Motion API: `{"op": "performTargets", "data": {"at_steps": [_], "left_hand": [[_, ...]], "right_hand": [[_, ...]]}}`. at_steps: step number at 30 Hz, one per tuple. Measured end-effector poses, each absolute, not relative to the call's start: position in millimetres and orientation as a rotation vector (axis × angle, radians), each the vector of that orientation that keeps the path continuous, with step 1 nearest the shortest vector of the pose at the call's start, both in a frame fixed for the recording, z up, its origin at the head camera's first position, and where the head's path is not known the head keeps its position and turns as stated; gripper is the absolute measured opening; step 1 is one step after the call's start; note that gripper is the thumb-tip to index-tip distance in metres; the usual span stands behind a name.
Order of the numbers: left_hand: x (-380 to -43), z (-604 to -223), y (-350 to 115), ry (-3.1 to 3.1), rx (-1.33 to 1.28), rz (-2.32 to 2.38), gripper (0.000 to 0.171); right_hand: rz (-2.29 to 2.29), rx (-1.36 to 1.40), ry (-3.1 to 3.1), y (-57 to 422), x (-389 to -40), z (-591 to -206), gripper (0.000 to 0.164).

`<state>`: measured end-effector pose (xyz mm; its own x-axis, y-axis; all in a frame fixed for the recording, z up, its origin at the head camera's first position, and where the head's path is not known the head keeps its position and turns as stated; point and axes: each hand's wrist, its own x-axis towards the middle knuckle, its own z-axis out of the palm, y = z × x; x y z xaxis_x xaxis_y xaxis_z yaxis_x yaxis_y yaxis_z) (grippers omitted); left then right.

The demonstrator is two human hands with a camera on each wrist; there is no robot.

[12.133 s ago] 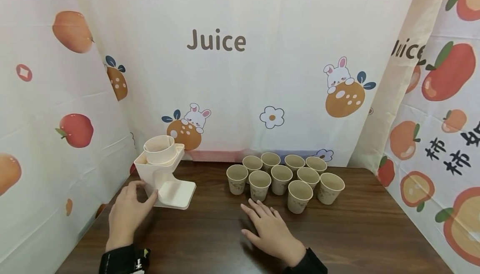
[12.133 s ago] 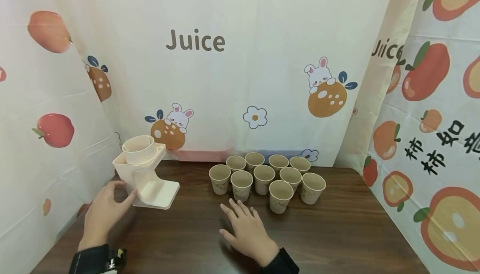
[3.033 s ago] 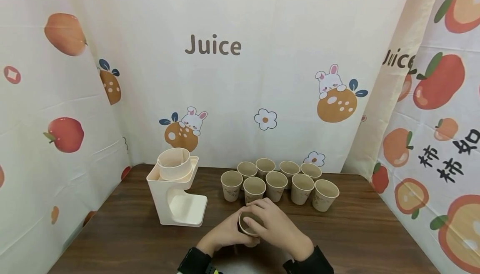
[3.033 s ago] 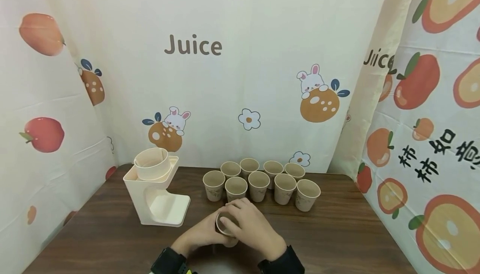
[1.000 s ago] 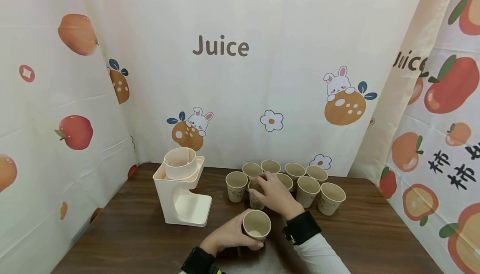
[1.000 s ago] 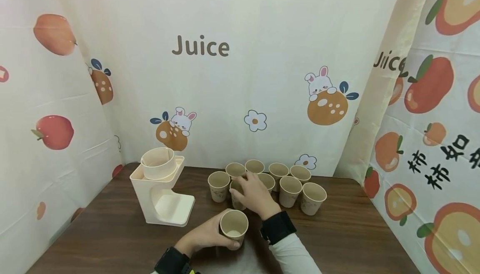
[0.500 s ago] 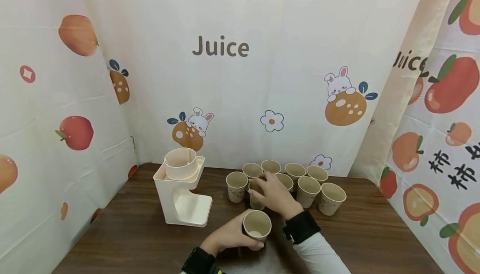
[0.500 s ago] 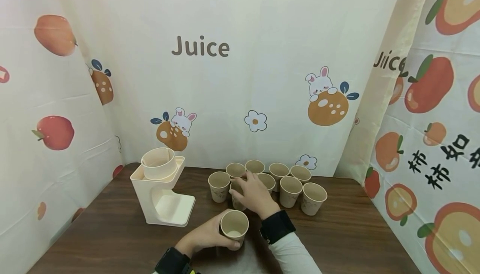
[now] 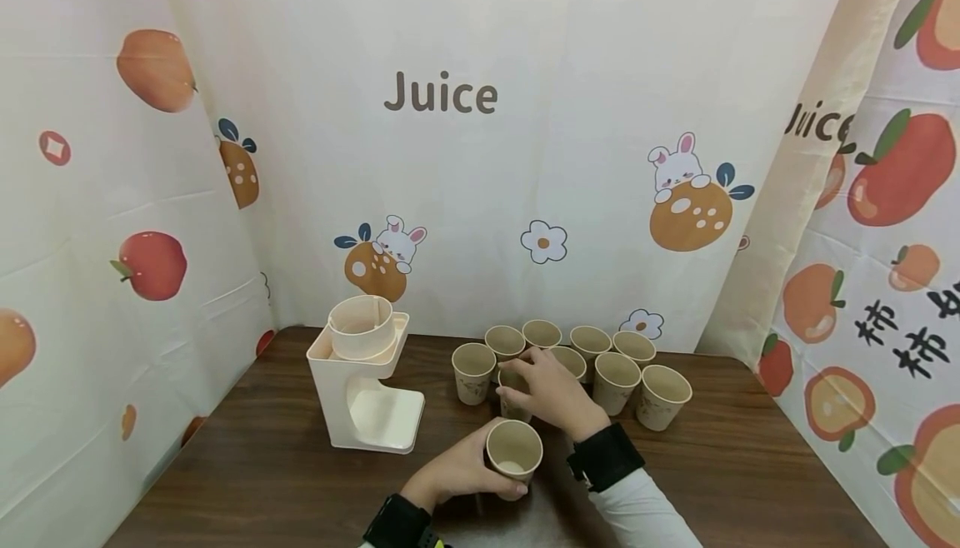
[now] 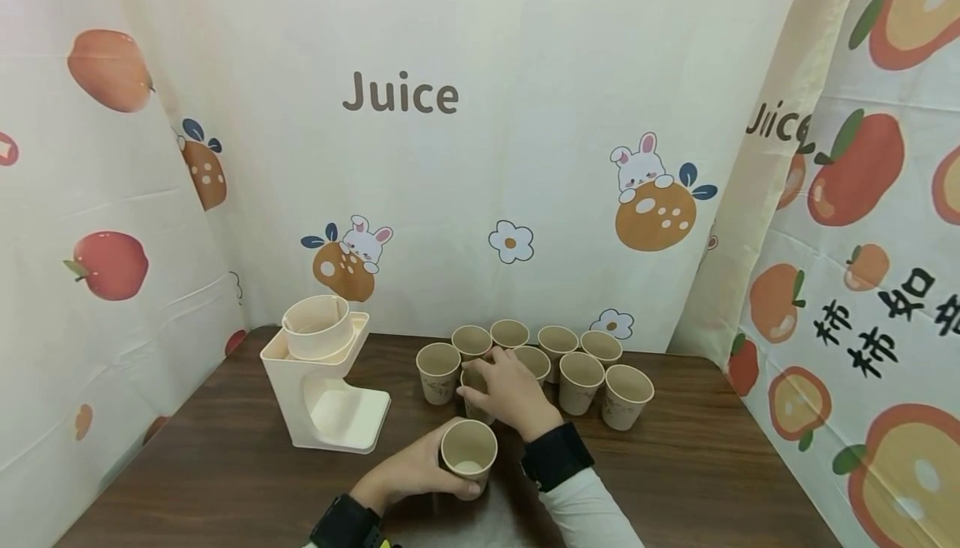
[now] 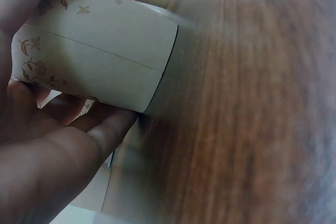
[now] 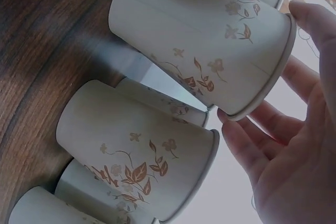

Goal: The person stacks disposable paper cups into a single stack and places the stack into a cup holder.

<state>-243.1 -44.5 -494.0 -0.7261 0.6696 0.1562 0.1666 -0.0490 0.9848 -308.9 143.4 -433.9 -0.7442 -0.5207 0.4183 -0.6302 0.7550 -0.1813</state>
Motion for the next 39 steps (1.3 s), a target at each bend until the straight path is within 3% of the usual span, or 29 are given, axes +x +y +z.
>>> {"op": "performTargets", "data": {"at_steps": [39], "left_hand": [[-242.5, -491.8, -43.2, 1.894, 0.895, 1.811, 0.066]], "right_hand": [[0.519, 0.862, -2.616, 150.0, -297.6, -437.5, 0.04]]}}
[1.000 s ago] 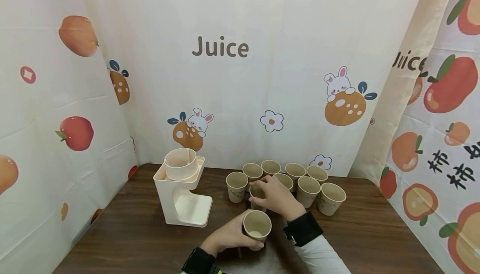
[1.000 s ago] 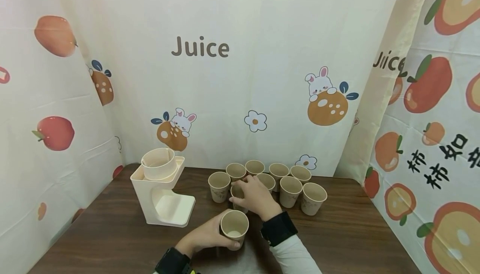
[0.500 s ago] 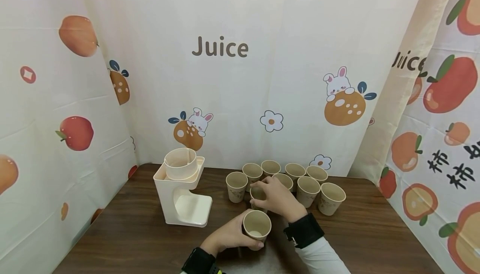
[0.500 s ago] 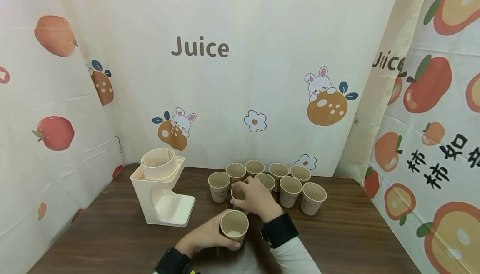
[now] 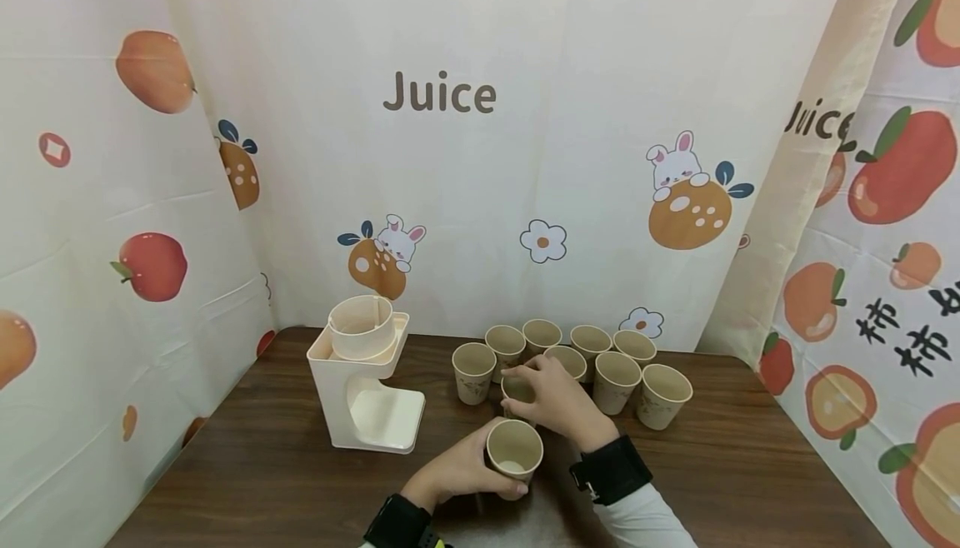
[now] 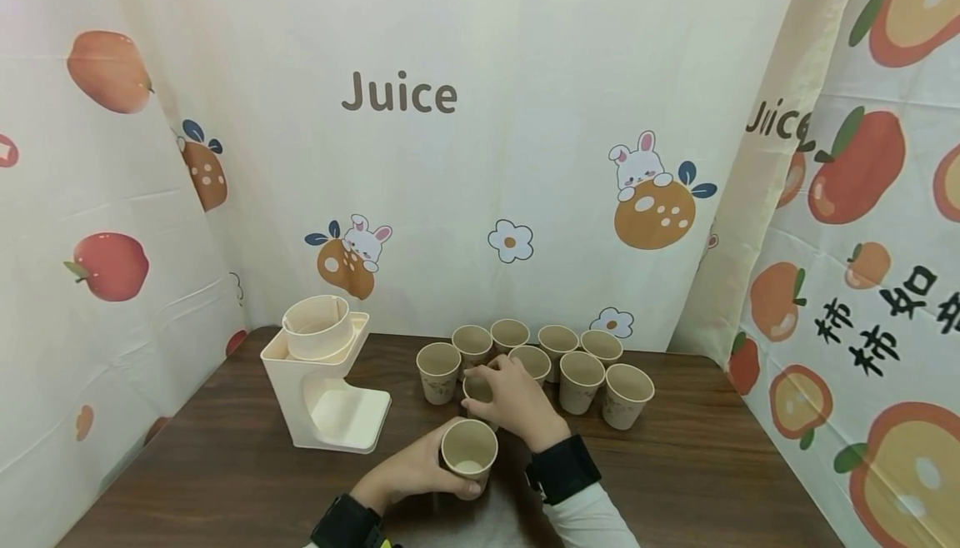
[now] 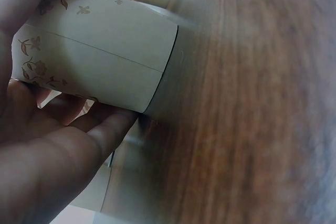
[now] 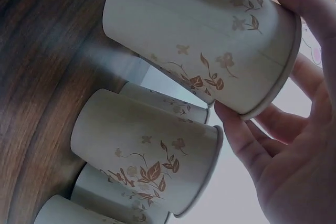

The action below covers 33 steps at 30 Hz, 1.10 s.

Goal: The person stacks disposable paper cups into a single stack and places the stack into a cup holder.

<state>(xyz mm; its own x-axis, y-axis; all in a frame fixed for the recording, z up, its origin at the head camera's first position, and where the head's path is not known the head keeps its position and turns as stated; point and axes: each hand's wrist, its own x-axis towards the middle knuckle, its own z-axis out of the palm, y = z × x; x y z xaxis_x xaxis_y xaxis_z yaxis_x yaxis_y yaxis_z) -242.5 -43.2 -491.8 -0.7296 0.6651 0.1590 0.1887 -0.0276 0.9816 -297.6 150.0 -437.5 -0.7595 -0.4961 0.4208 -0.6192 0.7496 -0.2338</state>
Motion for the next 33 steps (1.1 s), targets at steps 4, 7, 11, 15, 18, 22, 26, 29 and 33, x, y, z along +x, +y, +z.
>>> {"op": "performTargets", "data": {"at_steps": [4, 7, 11, 15, 18, 22, 26, 29, 33], "left_hand": [[-241.5, -491.8, -43.6, 1.9, 0.895, 1.812, 0.066], [-240.4, -491.7, -43.4, 1.918, 0.892, 1.807, 0.066], [-240.0, -491.6, -42.8, 1.924, 0.883, 1.805, 0.066], [-240.2, -491.6, -42.7, 1.934, 0.878, 1.806, 0.066], [-240.0, -492.2, -43.1, 1.941, 0.879, 1.807, 0.066], [-239.6, -492.6, -43.8, 1.929, 0.888, 1.812, 0.066], [-239.9, -492.3, -43.5, 1.913, 0.893, 1.813, 0.067], [-240.5, -492.1, -43.0, 1.915, 0.9, 1.811, 0.067], [-240.1, -492.6, -43.1, 1.923, 0.907, 1.808, 0.067]], "right_hand": [[0.556, 0.879, -2.57, 150.3, -294.6, -438.3, 0.04], [0.583, 0.881, -2.527, 151.9, -292.5, -438.6, 0.042], [0.594, 0.831, -2.481, 155.7, -291.3, -438.0, 0.042], [0.594, 0.813, -2.425, 159.3, -291.0, -435.8, 0.04], [0.589, 0.827, -2.384, 160.8, -290.6, -435.2, 0.039], [0.599, 0.832, -2.351, 161.8, -288.6, -435.0, 0.039], [0.596, 0.84, -2.331, 162.5, -285.7, -434.3, 0.039], [0.582, 0.847, -2.308, 162.6, -284.0, -434.7, 0.04], [0.583, 0.844, -2.278, 162.6, -281.4, -435.5, 0.04]]}}
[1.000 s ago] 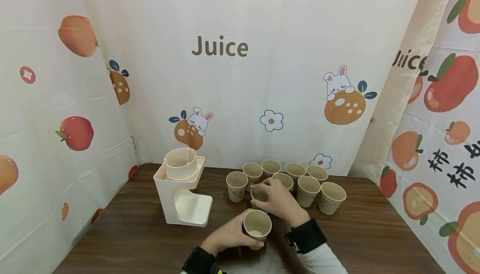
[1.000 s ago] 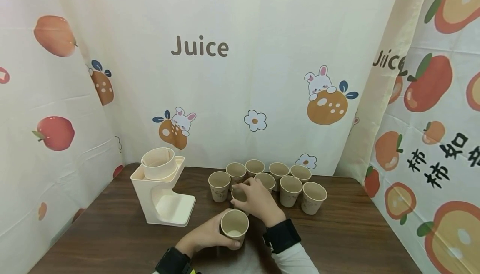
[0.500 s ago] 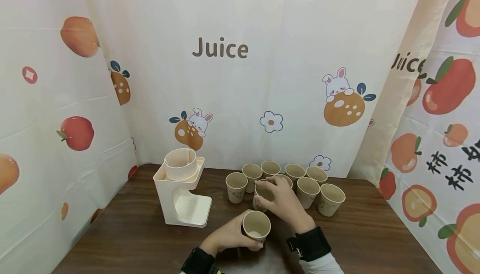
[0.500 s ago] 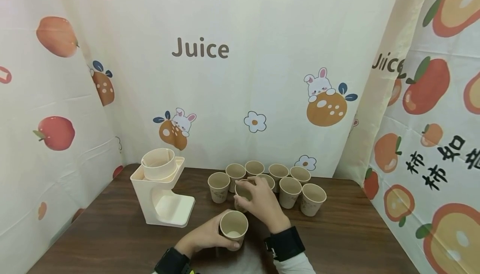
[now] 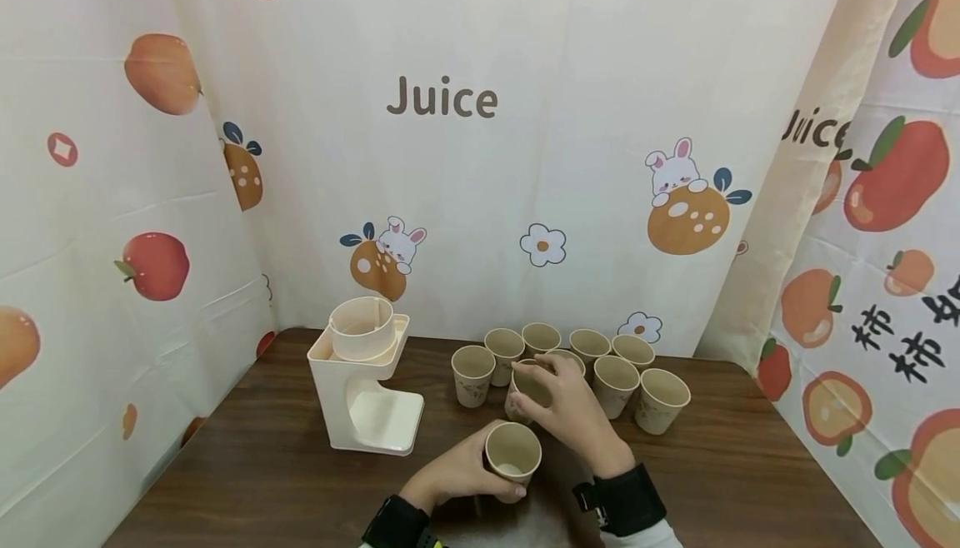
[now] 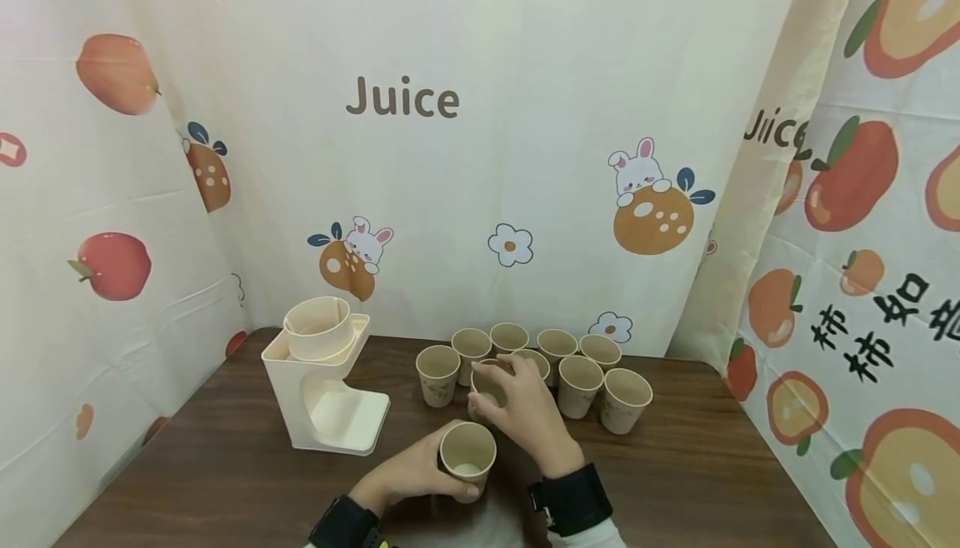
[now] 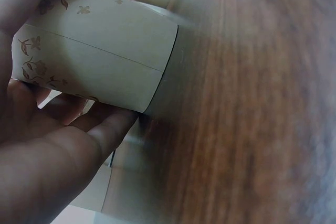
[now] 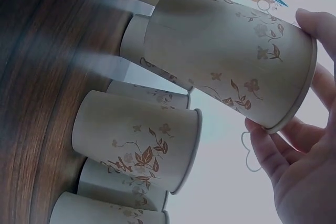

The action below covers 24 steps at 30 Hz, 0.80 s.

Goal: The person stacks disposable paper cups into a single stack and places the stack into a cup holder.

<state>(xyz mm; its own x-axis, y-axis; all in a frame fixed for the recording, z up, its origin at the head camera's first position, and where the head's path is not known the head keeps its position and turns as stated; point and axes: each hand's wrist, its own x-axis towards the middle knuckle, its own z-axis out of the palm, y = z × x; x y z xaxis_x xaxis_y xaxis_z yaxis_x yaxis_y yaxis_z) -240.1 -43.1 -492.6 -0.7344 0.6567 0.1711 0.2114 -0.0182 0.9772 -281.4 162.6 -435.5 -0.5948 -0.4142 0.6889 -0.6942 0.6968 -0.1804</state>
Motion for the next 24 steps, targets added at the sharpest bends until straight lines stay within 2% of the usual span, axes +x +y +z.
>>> {"op": "performTargets", "data": {"at_steps": [24], "left_hand": [[-241.5, -492.5, -43.6, 1.986, 0.871, 1.798, 0.065]], "right_hand": [[0.643, 0.808, -2.243, 173.5, -263.2, -413.6, 0.042]]}}
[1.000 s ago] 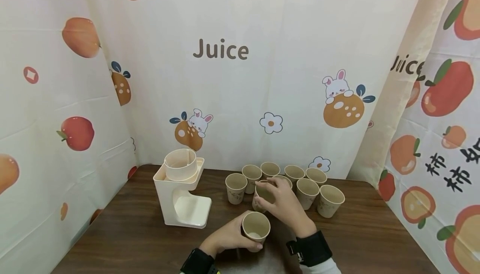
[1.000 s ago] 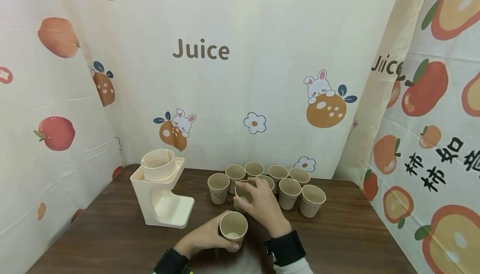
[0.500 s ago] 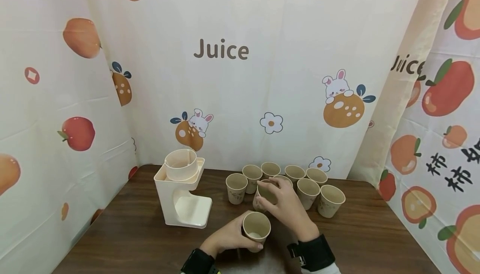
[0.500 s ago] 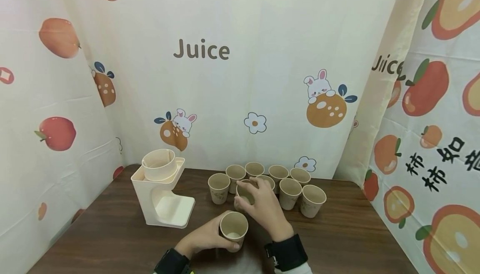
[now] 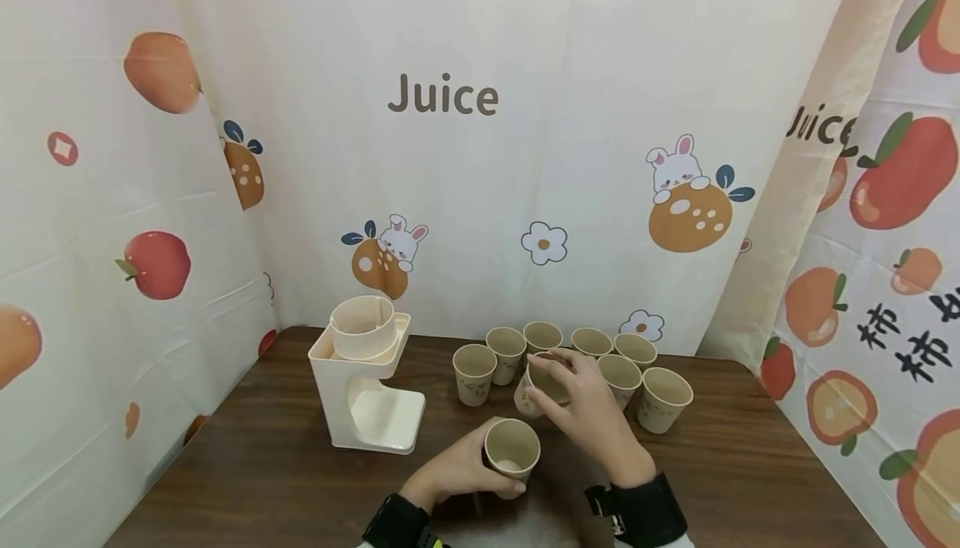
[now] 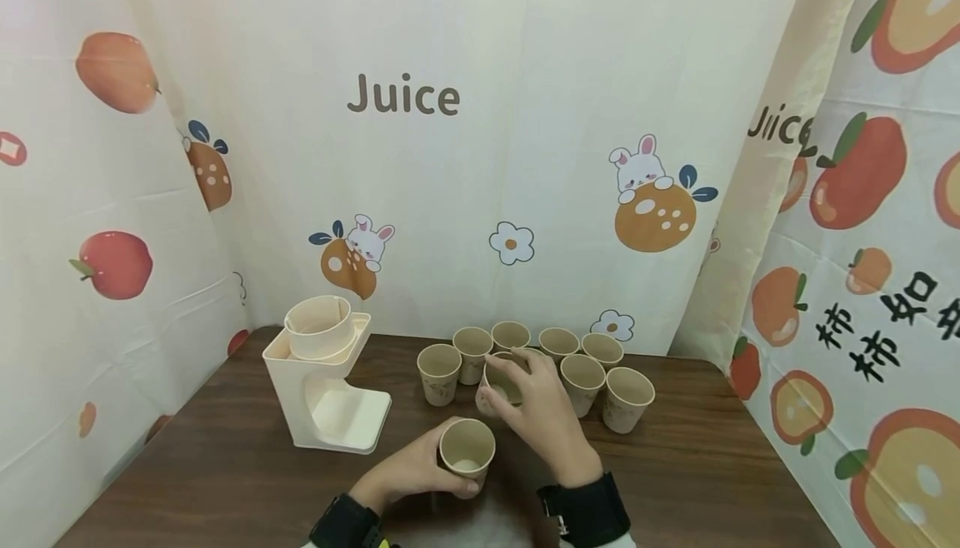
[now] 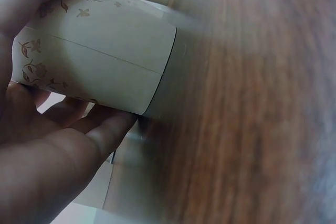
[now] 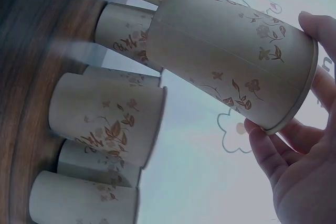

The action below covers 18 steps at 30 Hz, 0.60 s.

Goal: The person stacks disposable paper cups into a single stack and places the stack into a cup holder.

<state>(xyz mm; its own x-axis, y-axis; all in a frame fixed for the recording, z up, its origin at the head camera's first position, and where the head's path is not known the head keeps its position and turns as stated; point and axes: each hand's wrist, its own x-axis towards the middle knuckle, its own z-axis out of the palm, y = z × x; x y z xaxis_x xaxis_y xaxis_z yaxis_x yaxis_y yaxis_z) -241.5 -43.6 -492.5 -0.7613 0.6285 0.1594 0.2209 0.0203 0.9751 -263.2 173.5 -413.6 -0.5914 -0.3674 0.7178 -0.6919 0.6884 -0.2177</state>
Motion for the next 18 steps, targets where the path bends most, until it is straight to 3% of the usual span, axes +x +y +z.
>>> {"op": "performTargets", "data": {"at_steps": [18], "left_hand": [[-244.2, -491.3, -43.5, 2.085, 0.825, 1.79, 0.07]], "right_hand": [[0.644, 0.824, -2.236, 174.6, -240.1, -383.3, 0.044]]}}
